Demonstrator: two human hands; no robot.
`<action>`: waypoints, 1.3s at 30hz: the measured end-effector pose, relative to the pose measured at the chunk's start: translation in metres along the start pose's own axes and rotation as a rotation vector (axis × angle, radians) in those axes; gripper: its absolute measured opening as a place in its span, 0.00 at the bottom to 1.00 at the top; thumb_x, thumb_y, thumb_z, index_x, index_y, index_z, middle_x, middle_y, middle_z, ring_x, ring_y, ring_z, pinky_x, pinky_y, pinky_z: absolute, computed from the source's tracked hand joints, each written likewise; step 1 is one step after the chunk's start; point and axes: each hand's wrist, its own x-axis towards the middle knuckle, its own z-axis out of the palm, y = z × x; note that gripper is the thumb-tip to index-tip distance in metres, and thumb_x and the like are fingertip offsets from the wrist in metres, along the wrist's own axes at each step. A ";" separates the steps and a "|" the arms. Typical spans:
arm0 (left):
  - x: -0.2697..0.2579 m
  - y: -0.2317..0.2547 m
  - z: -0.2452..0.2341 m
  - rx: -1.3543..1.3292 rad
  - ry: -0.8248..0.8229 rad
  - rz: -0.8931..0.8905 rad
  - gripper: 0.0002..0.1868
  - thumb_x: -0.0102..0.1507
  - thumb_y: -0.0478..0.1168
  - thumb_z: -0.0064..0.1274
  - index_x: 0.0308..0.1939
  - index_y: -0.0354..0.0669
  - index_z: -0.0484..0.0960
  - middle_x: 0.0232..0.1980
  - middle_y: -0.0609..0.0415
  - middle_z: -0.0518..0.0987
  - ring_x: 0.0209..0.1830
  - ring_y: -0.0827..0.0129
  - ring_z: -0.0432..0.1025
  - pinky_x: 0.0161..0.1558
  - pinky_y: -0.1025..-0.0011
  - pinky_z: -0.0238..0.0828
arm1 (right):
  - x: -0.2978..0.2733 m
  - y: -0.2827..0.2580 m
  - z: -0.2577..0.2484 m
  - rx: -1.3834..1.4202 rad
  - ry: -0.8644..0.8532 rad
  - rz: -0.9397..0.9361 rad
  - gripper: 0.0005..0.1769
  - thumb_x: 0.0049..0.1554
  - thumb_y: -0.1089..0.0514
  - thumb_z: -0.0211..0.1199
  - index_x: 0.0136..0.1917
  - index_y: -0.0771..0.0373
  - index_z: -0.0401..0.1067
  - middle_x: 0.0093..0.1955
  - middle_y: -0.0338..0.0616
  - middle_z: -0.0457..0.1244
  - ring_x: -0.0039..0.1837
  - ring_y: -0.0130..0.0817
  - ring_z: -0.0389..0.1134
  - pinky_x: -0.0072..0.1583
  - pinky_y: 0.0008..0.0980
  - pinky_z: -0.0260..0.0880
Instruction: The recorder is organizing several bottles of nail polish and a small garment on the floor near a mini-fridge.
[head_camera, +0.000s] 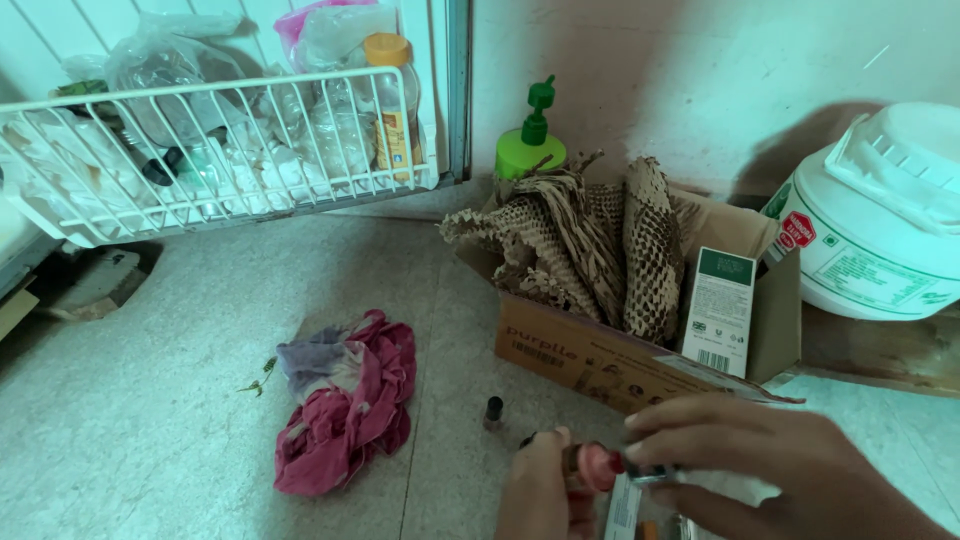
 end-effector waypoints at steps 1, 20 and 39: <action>0.008 -0.004 -0.003 -0.030 -0.021 -0.001 0.21 0.67 0.55 0.42 0.28 0.46 0.75 0.22 0.58 0.67 0.17 0.73 0.59 0.21 0.71 0.55 | -0.002 0.002 -0.002 0.048 0.067 -0.005 0.20 0.55 0.52 0.73 0.61 0.48 0.78 0.63 0.36 0.71 0.61 0.33 0.73 0.54 0.35 0.74; 0.000 -0.002 -0.005 -0.194 -0.234 0.005 0.16 0.66 0.52 0.43 0.29 0.48 0.68 0.21 0.61 0.64 0.13 0.78 0.49 0.15 0.77 0.44 | -0.019 0.002 -0.010 0.318 0.303 0.161 0.21 0.49 0.67 0.74 0.56 0.57 0.79 0.62 0.50 0.70 0.62 0.41 0.74 0.54 0.36 0.78; -0.003 -0.005 -0.001 -0.224 -0.233 0.021 0.16 0.65 0.51 0.45 0.28 0.48 0.68 0.20 0.61 0.64 0.11 0.78 0.50 0.13 0.77 0.44 | -0.014 -0.005 -0.016 -0.038 0.236 0.098 0.17 0.48 0.51 0.79 0.53 0.45 0.85 0.58 0.36 0.72 0.53 0.28 0.77 0.49 0.28 0.77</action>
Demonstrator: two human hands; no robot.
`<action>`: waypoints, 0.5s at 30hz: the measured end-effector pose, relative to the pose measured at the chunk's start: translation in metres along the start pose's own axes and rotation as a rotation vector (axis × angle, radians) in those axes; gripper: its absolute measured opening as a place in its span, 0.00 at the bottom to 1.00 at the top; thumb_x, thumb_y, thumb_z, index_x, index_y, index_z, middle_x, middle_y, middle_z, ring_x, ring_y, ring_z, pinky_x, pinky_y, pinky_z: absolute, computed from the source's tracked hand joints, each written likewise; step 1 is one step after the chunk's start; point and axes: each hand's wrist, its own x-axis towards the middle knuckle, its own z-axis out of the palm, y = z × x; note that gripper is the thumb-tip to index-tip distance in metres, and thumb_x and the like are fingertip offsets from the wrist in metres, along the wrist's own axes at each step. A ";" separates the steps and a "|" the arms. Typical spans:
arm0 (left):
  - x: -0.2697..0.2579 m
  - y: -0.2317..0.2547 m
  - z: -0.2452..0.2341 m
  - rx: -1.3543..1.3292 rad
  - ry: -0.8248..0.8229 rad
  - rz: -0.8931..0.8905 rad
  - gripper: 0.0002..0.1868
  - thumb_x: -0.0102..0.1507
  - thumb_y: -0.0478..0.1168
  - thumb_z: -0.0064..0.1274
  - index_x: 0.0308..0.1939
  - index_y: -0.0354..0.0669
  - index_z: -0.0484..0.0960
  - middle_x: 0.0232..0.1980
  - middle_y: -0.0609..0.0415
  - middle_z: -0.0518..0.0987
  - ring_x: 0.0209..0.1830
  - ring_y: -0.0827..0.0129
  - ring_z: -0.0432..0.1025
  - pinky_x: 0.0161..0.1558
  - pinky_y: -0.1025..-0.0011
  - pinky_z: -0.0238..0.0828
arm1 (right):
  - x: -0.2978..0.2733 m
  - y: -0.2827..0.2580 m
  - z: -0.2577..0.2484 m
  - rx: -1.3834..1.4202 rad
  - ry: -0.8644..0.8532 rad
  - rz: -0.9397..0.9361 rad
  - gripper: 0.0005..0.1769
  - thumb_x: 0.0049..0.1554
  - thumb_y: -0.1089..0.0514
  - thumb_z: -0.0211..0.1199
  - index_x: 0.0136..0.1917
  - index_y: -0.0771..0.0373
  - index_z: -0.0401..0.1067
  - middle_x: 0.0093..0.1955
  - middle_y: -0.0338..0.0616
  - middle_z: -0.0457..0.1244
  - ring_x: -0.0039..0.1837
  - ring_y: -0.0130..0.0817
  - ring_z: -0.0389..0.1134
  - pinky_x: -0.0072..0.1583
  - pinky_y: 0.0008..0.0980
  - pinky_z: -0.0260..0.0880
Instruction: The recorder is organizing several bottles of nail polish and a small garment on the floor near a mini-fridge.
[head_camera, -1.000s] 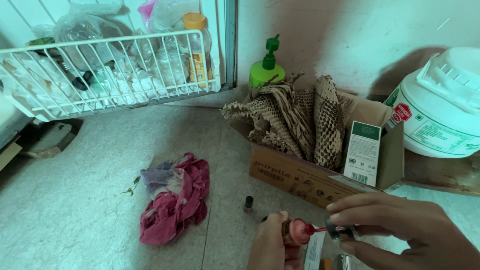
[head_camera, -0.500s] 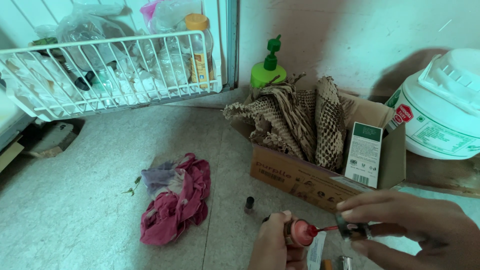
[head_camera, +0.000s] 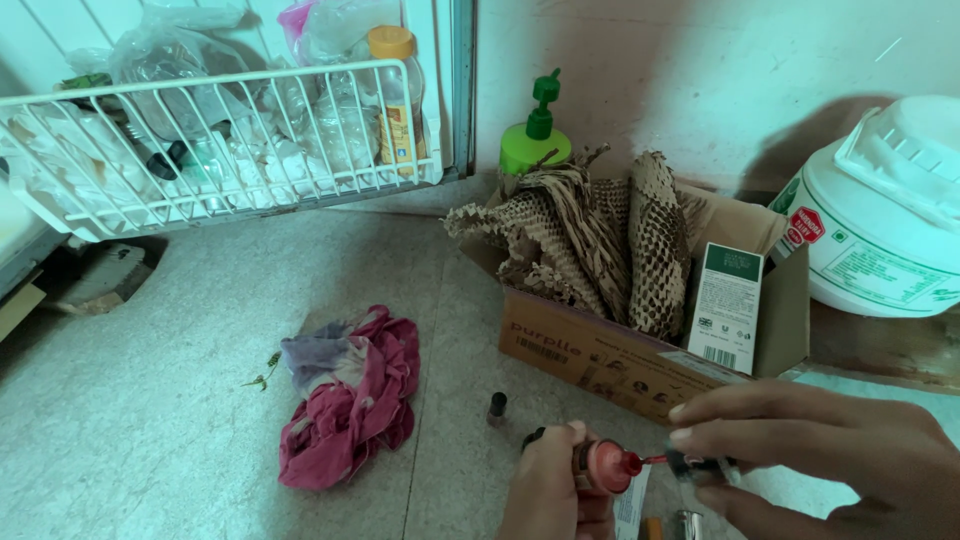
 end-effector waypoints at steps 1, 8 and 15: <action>0.000 0.000 0.000 0.001 -0.003 0.005 0.16 0.65 0.51 0.44 0.28 0.48 0.68 0.20 0.61 0.64 0.11 0.78 0.50 0.13 0.76 0.44 | 0.001 -0.002 0.000 -0.007 0.008 -0.022 0.17 0.48 0.50 0.78 0.53 0.44 0.85 0.58 0.35 0.72 0.53 0.27 0.77 0.50 0.28 0.77; -0.014 0.008 0.018 -0.065 0.041 -0.017 0.17 0.68 0.49 0.43 0.28 0.47 0.70 0.21 0.61 0.65 0.13 0.77 0.55 0.16 0.76 0.52 | 0.005 -0.006 0.003 -0.007 -0.051 -0.059 0.18 0.50 0.50 0.77 0.55 0.43 0.84 0.59 0.34 0.71 0.57 0.30 0.75 0.53 0.31 0.75; 0.000 -0.005 0.006 0.156 0.077 0.046 0.19 0.68 0.51 0.40 0.26 0.45 0.73 0.19 0.60 0.65 0.12 0.76 0.54 0.16 0.74 0.50 | 0.017 -0.002 0.014 0.053 -0.181 -0.143 0.26 0.52 0.53 0.73 0.64 0.53 0.77 0.61 0.36 0.74 0.59 0.34 0.74 0.53 0.34 0.74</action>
